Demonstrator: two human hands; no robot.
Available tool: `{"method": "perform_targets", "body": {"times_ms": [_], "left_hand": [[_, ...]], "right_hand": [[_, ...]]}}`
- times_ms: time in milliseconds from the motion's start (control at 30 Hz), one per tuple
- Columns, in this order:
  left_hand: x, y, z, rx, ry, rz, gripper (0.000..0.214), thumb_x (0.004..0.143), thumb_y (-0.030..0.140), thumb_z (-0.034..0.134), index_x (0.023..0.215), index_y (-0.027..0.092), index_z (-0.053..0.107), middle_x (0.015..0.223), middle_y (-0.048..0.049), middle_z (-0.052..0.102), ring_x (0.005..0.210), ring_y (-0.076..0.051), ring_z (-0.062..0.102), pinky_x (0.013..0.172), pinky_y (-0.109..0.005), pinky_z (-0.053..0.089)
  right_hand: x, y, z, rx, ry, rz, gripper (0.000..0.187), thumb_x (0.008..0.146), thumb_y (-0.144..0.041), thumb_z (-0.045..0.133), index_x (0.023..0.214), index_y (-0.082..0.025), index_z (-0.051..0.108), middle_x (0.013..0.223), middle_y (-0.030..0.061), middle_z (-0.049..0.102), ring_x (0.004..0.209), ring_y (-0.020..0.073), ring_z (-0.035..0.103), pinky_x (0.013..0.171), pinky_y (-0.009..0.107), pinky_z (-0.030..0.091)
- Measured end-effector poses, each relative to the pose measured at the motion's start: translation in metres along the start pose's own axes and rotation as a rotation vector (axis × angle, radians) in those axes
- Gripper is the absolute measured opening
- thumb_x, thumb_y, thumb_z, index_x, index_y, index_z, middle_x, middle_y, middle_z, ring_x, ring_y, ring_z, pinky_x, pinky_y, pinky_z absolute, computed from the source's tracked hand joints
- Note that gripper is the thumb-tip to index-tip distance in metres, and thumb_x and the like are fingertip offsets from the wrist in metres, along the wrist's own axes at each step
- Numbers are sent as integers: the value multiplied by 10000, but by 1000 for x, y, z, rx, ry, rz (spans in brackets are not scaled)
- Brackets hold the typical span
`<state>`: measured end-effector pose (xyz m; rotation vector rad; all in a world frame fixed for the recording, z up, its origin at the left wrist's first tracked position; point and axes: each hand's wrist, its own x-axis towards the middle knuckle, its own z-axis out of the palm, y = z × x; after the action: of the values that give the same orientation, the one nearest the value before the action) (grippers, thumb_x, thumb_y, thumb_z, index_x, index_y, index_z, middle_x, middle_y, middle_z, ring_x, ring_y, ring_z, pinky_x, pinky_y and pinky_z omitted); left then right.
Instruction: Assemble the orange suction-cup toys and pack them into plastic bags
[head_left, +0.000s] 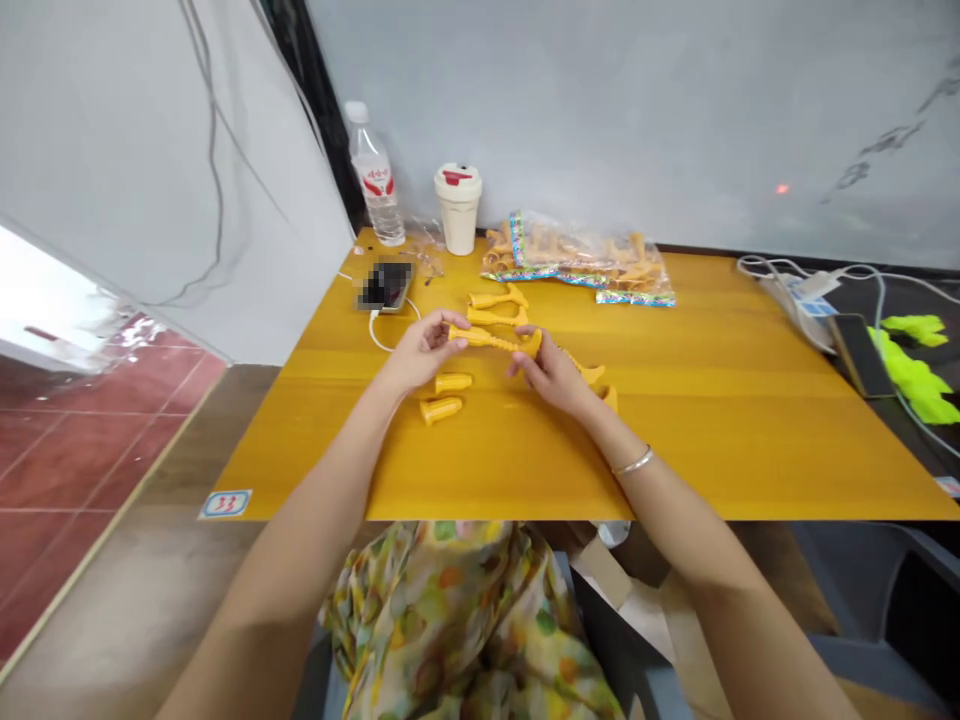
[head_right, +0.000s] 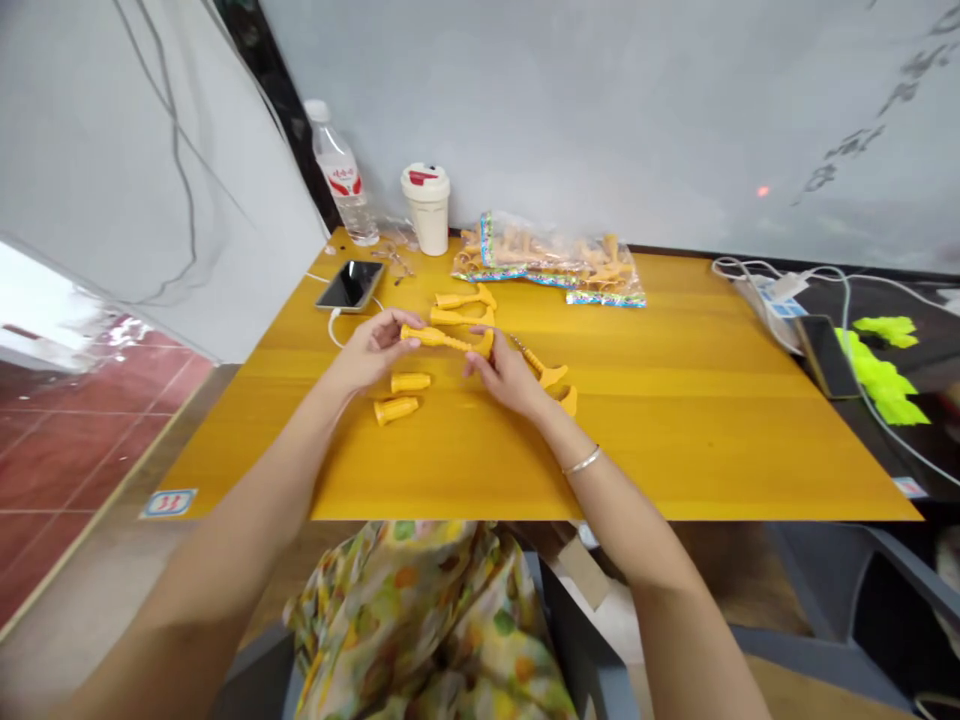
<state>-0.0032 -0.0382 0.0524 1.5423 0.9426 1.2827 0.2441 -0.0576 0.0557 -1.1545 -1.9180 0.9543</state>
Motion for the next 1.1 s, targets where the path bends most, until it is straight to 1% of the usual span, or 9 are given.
{"method": "perform_targets", "body": {"times_ms": [100, 200, 367, 567, 767, 833, 900, 1000, 1100], "left_hand": [[1, -4, 1, -12, -45, 46, 333, 722, 415, 833, 880, 189, 647, 1062, -64, 666, 1066, -194, 613, 913, -303, 462], [1, -4, 3, -8, -46, 38, 316, 738, 402, 826, 889, 185, 653, 1002, -52, 663, 990, -172, 621, 873, -284, 468], [-1, 3, 7, -94, 3, -133, 364, 795, 493, 770, 972, 200, 645, 726, 19, 590, 602, -103, 547, 577, -236, 428], [-3, 12, 9, -104, -55, -339, 382, 796, 523, 748, 915, 193, 597, 647, 34, 579, 454, -61, 468, 435, -197, 296], [-4, 21, 6, -121, -83, -318, 478, 730, 610, 778, 858, 182, 608, 640, 47, 522, 462, -42, 405, 436, -193, 247], [-5, 21, 6, -113, -91, -254, 496, 705, 625, 796, 871, 195, 613, 640, 56, 486, 495, -59, 424, 453, -202, 275], [-6, 18, 6, -70, -80, -174, 469, 711, 608, 800, 868, 208, 611, 649, 55, 480, 534, -78, 436, 485, -216, 319], [-6, 9, 9, 47, -49, -47, 384, 741, 522, 806, 853, 216, 603, 700, 38, 526, 614, -107, 467, 580, -246, 387], [-5, 2, 14, 108, -57, 67, 339, 742, 448, 813, 862, 213, 600, 825, 6, 604, 758, -141, 540, 721, -280, 431]], "right_hand": [[0, -8, 4, 381, -58, 217, 570, 937, -606, 532, 1330, -201, 449, 692, -18, 687, 418, 98, 399, 448, 240, 328], [1, -12, 6, 461, -25, 314, 651, 888, -644, 587, 1352, -209, 446, 665, -33, 677, 392, 84, 342, 417, 237, 265], [-2, -11, 11, 208, 177, 110, 649, 931, -620, 558, 1419, -226, 391, 653, -57, 616, 442, 94, 393, 451, 234, 319], [-6, -6, 8, -1, 207, -113, 572, 996, -596, 471, 1429, -227, 406, 661, -49, 597, 497, 110, 470, 527, 244, 411], [-6, -4, -3, -321, 237, -305, 485, 994, -582, 481, 1318, -229, 556, 1072, 106, 716, 755, 188, 663, 737, 331, 542], [-7, -7, 0, -288, 247, -258, 476, 988, -571, 496, 1314, -228, 552, 1033, 102, 720, 732, 187, 653, 721, 328, 536], [-8, -12, 5, -151, 236, -128, 486, 983, -557, 507, 1339, -227, 508, 814, 36, 692, 602, 154, 575, 619, 289, 492], [-6, -18, 13, 210, 182, 123, 518, 946, -608, 525, 1297, -232, 466, 589, -73, 541, 440, 103, 374, 458, 231, 341], [-2, -20, 15, 505, 140, 316, 560, 872, -673, 577, 1204, -234, 474, 560, -104, 472, 409, 80, 299, 412, 213, 249]]}}
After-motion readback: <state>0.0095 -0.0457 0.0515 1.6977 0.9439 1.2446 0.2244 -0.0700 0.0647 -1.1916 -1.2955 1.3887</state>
